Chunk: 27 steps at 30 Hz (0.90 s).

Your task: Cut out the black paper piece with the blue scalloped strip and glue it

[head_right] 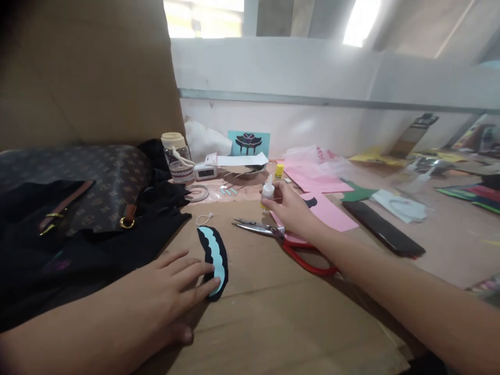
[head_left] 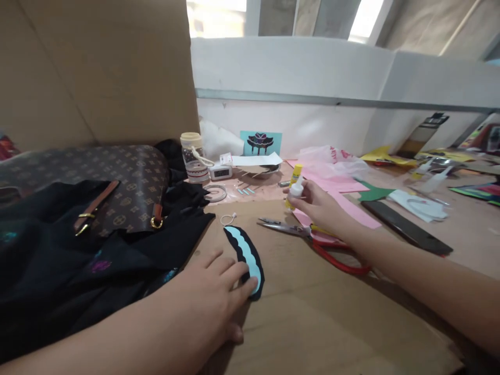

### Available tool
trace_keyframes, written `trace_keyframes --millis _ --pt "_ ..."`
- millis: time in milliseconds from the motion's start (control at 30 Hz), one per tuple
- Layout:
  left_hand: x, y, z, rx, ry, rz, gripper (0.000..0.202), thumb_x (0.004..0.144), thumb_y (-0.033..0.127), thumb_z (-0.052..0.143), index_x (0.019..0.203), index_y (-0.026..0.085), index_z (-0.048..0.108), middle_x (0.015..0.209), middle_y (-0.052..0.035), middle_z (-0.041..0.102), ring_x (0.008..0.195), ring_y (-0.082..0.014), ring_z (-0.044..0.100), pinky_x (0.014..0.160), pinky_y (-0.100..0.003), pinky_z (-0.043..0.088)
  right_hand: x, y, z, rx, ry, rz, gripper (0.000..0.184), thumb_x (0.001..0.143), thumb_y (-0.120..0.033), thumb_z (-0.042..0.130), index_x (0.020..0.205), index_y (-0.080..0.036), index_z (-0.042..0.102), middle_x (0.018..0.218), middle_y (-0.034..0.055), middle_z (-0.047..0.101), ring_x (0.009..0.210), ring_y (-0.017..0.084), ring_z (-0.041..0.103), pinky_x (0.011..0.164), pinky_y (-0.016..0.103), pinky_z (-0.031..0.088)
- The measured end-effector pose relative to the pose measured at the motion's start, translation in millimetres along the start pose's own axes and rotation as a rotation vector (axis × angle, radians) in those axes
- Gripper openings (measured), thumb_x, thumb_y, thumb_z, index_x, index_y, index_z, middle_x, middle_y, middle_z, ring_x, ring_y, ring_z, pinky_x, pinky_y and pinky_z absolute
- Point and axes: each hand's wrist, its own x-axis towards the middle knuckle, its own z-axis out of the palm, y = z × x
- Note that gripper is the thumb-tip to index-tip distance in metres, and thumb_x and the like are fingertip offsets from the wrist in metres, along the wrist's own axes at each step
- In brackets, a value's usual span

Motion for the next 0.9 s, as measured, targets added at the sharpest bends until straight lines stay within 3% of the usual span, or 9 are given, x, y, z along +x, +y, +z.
trace_keyframes --millis 100,267,400,533,633,733,800,900 --pt "-1.2 -4.0 6.3 -0.046 -0.026 0.034 0.049 0.097 0.047 0.062 0.139 0.024 0.059 0.134 -0.0123 0.065 0.125 -0.0306 0.057 0.113 -0.048 0.037 36.2 3.5 7.2 -0.114 0.032 0.009 0.028 0.090 -0.030 0.070 0.113 -0.017 0.061 0.109 0.0104 0.072 0.099 0.025 0.069 0.092 0.046 0.055" --pt "-9.6 -0.5 0.6 -0.090 -0.076 0.065 0.061 0.095 0.057 0.060 0.148 0.028 0.053 0.147 -0.0181 0.056 0.137 -0.0383 0.048 0.115 -0.059 0.032 80.0 10.8 29.0 -0.249 0.000 0.036 0.033 0.098 -0.035 0.065 0.126 -0.017 0.063 0.125 0.0092 0.066 0.104 0.023 0.068 0.088 0.045 0.059" --pt "-11.3 6.9 -9.0 -0.123 -0.070 -0.005 0.059 0.094 0.053 0.064 0.147 0.029 0.055 0.144 -0.0149 0.059 0.135 -0.0351 0.050 0.118 -0.056 0.030 84.7 22.0 41.1 -0.301 -0.017 0.042 0.033 0.098 -0.035 0.065 0.126 -0.017 0.063 0.125 0.0094 0.066 0.104 0.024 0.068 0.088 0.045 0.059" --pt "-9.3 9.0 -15.7 -0.160 -0.100 -0.026 0.061 0.093 0.053 0.066 0.148 0.030 0.055 0.145 -0.0161 0.059 0.136 -0.0374 0.051 0.117 -0.060 0.032 82.2 23.7 37.9 -0.290 0.041 -0.002 0.033 0.097 -0.036 0.066 0.124 -0.017 0.063 0.118 0.0081 0.067 0.096 0.021 0.069 0.082 0.041 0.060" --pt "-8.2 9.1 -21.2 -0.182 -0.175 -0.032 0.061 0.095 0.053 0.063 0.150 0.028 0.052 0.151 -0.0199 0.054 0.141 -0.0404 0.047 0.116 -0.064 0.032 81.2 7.8 30.5 -0.275 0.180 -0.083 0.047 0.098 -0.038 0.063 0.136 -0.013 0.051 0.117 0.0123 0.065 0.097 0.022 0.066 0.084 0.041 0.057" --pt "-9.5 10.7 -27.2 -0.199 -0.199 -0.028 0.061 0.094 0.052 0.065 0.150 0.030 0.052 0.157 -0.0208 0.046 0.147 -0.0411 0.040 0.119 -0.064 0.029 73.3 -19.0 30.5 -0.268 0.275 -0.233 0.044 0.106 -0.035 0.041 0.145 -0.013 0.040 0.123 0.0163 0.062 0.109 0.024 0.061 0.095 0.042 0.050" --pt "-10.8 12.4 -29.7 -0.210 -0.176 -0.043 0.068 0.090 0.050 0.072 0.151 0.032 0.049 0.158 -0.0200 0.045 0.147 -0.0416 0.039 0.119 -0.063 0.030 62.3 -35.9 38.7 -0.280 0.176 -0.352 0.036 0.106 -0.030 0.038 0.137 -0.018 0.052 0.122 0.0127 0.066 0.111 0.023 0.062 0.098 0.039 0.048" --pt "-10.7 13.8 -28.9 -0.219 -0.162 -0.085 0.085 0.085 0.052 0.076 0.157 0.024 0.040 0.158 -0.0202 0.045 0.144 -0.0405 0.044 0.120 -0.057 0.033 43.1 -51.5 60.5 -0.350 -0.129 -0.505 0.030 0.099 -0.020 0.053 0.123 -0.026 0.069 0.126 0.0049 0.071 0.115 0.020 0.064 0.097 0.032 0.047"
